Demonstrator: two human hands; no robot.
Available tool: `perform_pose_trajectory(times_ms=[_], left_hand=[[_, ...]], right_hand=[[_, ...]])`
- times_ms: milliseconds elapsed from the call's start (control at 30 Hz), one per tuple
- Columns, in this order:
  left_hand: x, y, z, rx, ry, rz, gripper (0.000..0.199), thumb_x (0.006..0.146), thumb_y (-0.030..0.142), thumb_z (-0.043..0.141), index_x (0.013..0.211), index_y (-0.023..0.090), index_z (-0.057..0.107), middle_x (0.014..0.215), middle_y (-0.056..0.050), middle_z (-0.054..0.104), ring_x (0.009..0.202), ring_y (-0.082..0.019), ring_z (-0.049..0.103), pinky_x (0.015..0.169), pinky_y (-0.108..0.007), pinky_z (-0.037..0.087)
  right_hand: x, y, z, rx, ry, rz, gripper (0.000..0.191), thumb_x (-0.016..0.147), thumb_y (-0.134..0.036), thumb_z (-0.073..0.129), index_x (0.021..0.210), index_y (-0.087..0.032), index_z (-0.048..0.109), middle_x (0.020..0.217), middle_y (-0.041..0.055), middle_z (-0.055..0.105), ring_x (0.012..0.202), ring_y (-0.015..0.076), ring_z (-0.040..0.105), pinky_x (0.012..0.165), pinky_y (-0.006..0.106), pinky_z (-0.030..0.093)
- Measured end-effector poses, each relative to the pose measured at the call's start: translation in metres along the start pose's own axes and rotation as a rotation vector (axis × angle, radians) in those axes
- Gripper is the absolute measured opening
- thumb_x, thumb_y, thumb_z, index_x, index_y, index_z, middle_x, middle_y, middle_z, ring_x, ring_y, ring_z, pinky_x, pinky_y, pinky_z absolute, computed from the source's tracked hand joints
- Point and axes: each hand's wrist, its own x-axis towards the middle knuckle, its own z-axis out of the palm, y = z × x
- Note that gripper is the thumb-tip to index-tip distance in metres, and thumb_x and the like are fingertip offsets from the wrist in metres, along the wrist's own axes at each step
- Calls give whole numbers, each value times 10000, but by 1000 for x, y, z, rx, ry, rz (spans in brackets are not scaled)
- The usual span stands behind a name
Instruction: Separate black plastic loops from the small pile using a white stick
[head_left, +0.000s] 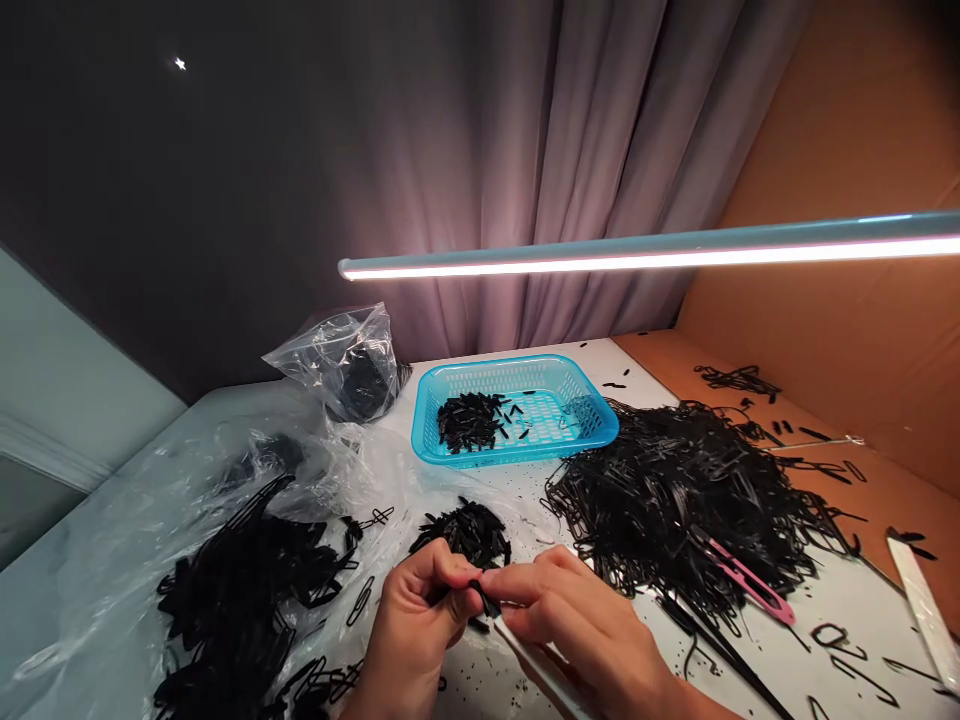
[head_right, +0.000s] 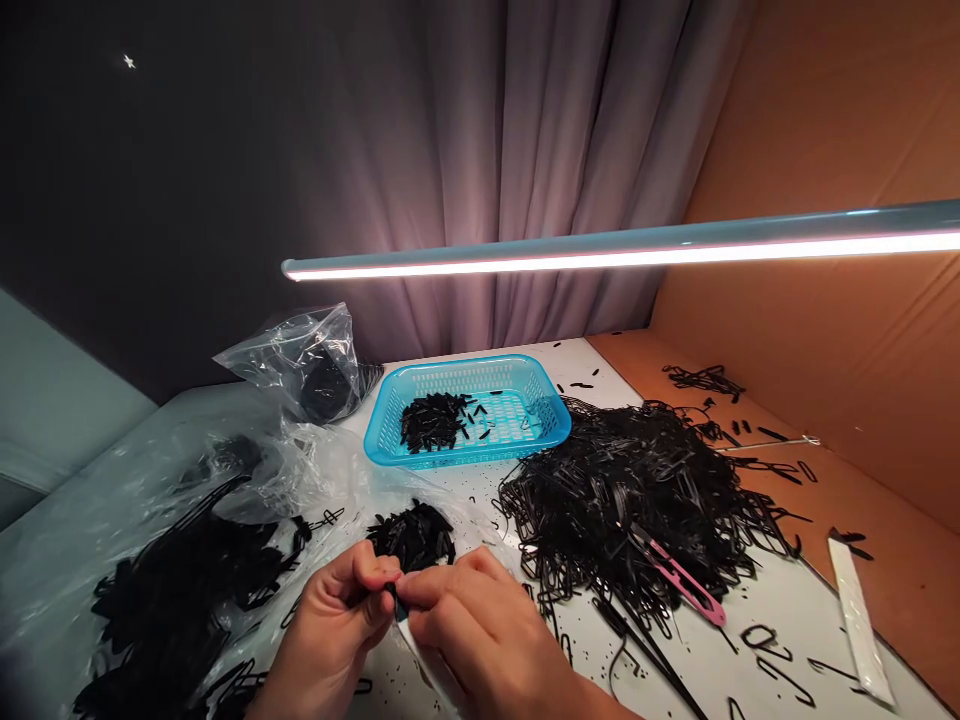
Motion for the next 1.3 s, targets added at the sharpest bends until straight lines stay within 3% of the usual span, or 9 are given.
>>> perform_pose_trajectory(times_ms=[133, 400, 600, 767, 833, 967, 1100, 1200, 1300], left_hand=[[0, 0, 1, 17, 23, -19, 340, 643, 282, 812, 656, 145, 500, 648, 31, 510, 587, -57, 422, 539, -170, 318], [-7, 17, 12, -30, -16, -165, 359, 672, 268, 798, 722, 162, 459, 632, 13, 579, 592, -60, 455, 541, -154, 298], [-13, 18, 10, -76, -100, -195, 254, 797, 258, 690, 804, 177, 449, 664, 28, 568, 481, -14, 288, 472, -161, 188], [7, 54, 15, 157, -124, -68, 330, 852, 320, 583, 1150, 184, 540, 833, -8, 554, 478, -14, 213, 454, -198, 139], [35, 77, 19, 498, -67, 133, 320, 842, 324, 542, 1097, 137, 585, 791, -9, 542, 468, -31, 229, 443, -215, 164], [110, 108, 29, 712, 14, 346, 241, 800, 276, 557, 969, 129, 648, 718, 7, 563, 518, -69, 369, 512, -226, 294], [161, 107, 38, 981, -103, 430, 150, 794, 266, 611, 739, 136, 664, 785, -32, 652, 783, -166, 572, 789, -332, 421], [161, 102, 42, 1162, -141, 473, 119, 763, 234, 651, 674, 161, 680, 968, -80, 679, 1085, -264, 529, 991, -478, 303], [131, 95, 42, 1285, -163, 570, 117, 782, 224, 633, 690, 191, 696, 1211, -82, 595, 1284, -300, 346, 1072, -491, 164]], right_hand=[[1, -9, 2, -265, -70, -101, 195, 942, -40, 375, 941, -66, 569, 1064, 182, 662, 1014, 238, 607, 790, 357, 415], [-2, -4, -1, -319, 28, 46, 142, 903, -14, 389, 870, -109, 489, 1025, 160, 618, 941, 218, 570, 787, 374, 373], [-3, 15, -18, -136, 31, 481, 92, 944, -195, 472, 948, -174, 561, 997, 60, 650, 872, 166, 595, 744, 290, 456], [2, 28, -34, 200, -110, 712, 93, 923, -227, 502, 861, -170, 541, 889, 34, 683, 745, 121, 635, 605, 210, 446], [1, 32, -38, 219, -171, 756, 115, 932, -245, 489, 841, -175, 501, 712, -3, 644, 579, 94, 562, 508, 190, 373], [-2, 37, -39, 144, -160, 713, 182, 921, -272, 510, 779, -174, 454, 554, -50, 474, 489, 77, 352, 457, 199, 234], [-1, 39, -41, 164, -138, 658, 201, 918, -280, 518, 765, -165, 457, 549, -50, 440, 502, 79, 322, 456, 202, 224], [1, 39, -44, 148, -66, 643, 225, 909, -266, 525, 732, -166, 431, 595, -36, 454, 523, 81, 358, 463, 197, 256], [3, 36, -45, 144, 7, 629, 185, 881, -206, 533, 724, -160, 446, 803, 17, 535, 602, 84, 482, 510, 198, 365]])
